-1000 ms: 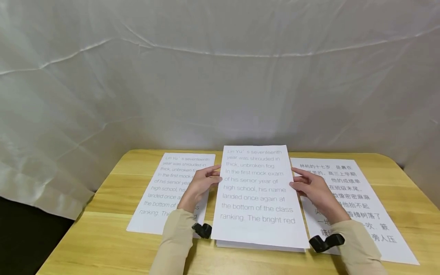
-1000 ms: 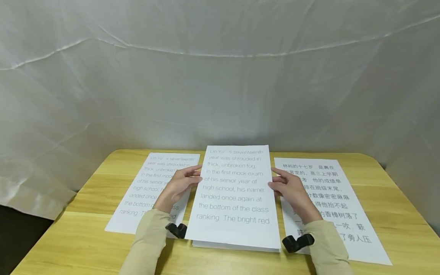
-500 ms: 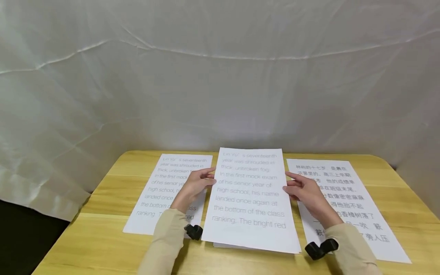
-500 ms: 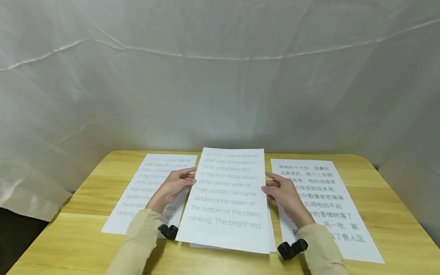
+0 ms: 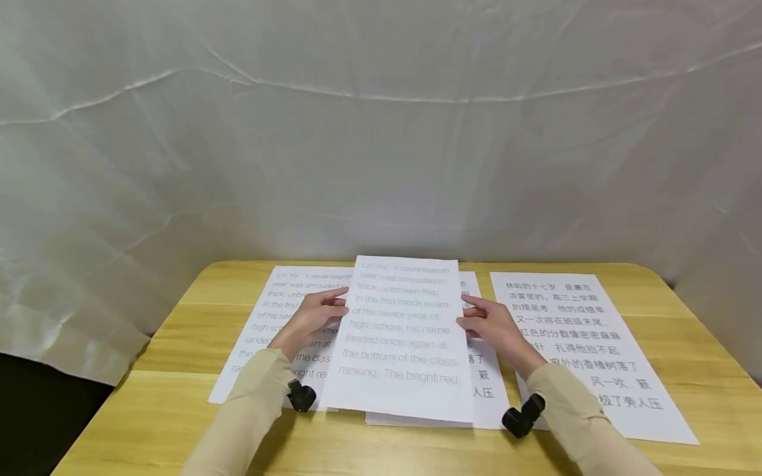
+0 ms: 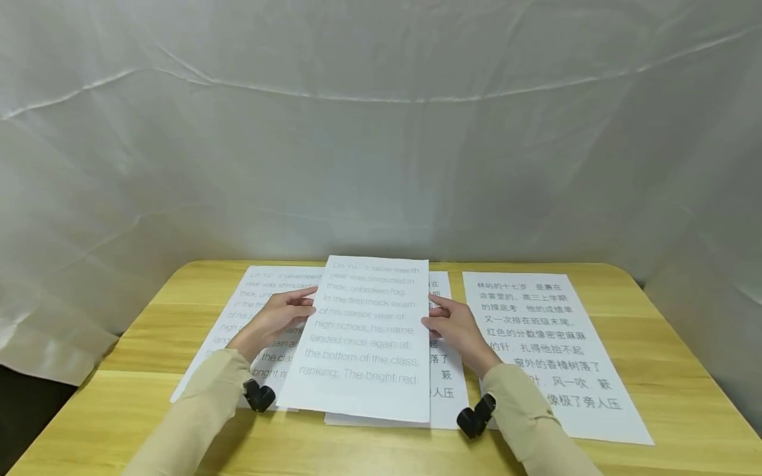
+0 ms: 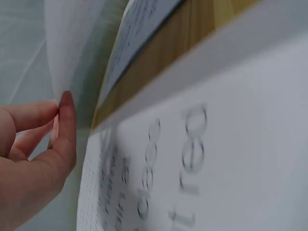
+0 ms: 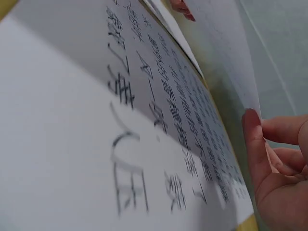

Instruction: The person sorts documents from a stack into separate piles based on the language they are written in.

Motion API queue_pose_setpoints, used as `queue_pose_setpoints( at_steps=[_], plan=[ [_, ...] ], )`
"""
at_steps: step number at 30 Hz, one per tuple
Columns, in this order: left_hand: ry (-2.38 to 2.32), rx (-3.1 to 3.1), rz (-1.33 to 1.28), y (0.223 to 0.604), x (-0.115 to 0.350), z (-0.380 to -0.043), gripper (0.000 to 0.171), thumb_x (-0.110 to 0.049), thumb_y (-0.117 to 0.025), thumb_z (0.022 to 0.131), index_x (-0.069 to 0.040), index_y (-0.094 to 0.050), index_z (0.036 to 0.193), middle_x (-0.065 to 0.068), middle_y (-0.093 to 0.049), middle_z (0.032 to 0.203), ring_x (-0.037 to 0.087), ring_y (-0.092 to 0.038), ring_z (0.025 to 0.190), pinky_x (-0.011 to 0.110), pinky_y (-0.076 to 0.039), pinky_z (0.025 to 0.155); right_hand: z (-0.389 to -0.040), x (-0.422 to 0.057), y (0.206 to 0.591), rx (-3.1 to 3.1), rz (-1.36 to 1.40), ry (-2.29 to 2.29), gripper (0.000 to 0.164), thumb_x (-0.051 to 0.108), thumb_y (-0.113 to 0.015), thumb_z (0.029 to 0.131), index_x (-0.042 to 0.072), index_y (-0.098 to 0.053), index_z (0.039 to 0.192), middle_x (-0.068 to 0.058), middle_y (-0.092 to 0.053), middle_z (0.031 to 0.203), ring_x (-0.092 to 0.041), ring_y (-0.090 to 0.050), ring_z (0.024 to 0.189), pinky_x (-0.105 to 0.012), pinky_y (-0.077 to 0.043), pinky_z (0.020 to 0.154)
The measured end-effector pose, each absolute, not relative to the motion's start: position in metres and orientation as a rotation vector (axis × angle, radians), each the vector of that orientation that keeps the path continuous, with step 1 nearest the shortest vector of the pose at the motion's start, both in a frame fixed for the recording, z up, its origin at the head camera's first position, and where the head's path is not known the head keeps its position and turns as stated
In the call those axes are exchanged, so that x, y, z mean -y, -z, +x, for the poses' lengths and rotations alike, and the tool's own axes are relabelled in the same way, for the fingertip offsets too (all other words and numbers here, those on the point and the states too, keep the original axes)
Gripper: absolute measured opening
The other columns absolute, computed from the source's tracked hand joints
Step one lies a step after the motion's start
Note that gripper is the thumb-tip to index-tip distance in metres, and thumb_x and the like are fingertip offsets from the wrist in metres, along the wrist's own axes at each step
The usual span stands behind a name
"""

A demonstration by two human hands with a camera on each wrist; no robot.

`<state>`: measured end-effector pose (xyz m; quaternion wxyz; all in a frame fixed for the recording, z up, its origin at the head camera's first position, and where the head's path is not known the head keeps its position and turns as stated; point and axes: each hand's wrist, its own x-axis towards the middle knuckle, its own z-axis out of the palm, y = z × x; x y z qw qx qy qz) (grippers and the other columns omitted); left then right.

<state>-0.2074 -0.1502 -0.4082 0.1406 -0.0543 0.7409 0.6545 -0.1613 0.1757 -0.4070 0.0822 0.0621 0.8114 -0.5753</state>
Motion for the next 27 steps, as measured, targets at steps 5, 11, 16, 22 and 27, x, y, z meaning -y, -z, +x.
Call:
queue_pose_setpoints(
  at_steps=[5,11,16,22,27],
  plan=[
    [-1.925,-2.111,-0.185,0.412,0.166,-0.209,0.054,0.009,-0.059,0.089,-0.003,-0.049,0.141,0.013,-0.053,0.108,0.018,-0.056,0.094,0.03,-0.05,0.091,-0.172,-0.161,0.409,-2.4,0.171,1.724,0.059,0.007,-0.066,0.09,0.002,-0.043,0.144,-0.015,-0.058,0.112,-0.016,-0.06,0.082,-0.026,-0.054,0.074],
    [-1.87,-2.16,-0.201,0.411,0.186,-0.209,0.055,0.006,-0.059,0.09,-0.004,-0.045,0.143,0.013,-0.054,0.112,0.016,-0.057,0.095,0.028,-0.049,0.09,-0.178,-0.14,0.409,-2.398,0.162,1.752,0.057,0.005,-0.067,0.089,0.001,-0.046,0.142,-0.016,-0.061,0.11,-0.017,-0.061,0.083,-0.028,-0.054,0.075],
    [-1.815,-2.193,-0.188,0.405,0.202,-0.21,0.056,0.006,-0.057,0.092,-0.003,-0.043,0.145,0.015,-0.052,0.115,0.017,-0.056,0.095,0.027,-0.05,0.088,-0.181,-0.119,0.411,-2.393,0.209,1.778,0.056,0.003,-0.068,0.087,0.002,-0.049,0.14,-0.015,-0.061,0.108,-0.018,-0.061,0.084,-0.026,-0.055,0.073],
    [-1.66,-2.302,-0.12,0.398,0.22,-0.21,0.055,0.004,-0.056,0.094,0.0,-0.039,0.146,0.017,-0.05,0.115,0.02,-0.055,0.096,0.029,-0.049,0.089,-0.182,-0.096,0.412,-2.38,0.212,1.805,0.056,0.0,-0.068,0.085,0.0,-0.05,0.139,-0.015,-0.061,0.106,-0.018,-0.062,0.08,-0.027,-0.055,0.071],
    [-1.605,-2.342,-0.11,0.395,0.234,-0.209,0.055,0.003,-0.056,0.094,0.001,-0.038,0.146,0.018,-0.049,0.117,0.023,-0.054,0.098,0.033,-0.048,0.094,-0.184,-0.082,0.413,-2.357,0.202,1.829,0.056,0.0,-0.068,0.085,-0.001,-0.051,0.138,-0.014,-0.062,0.104,-0.018,-0.063,0.08,-0.027,-0.056,0.07]
  ],
)
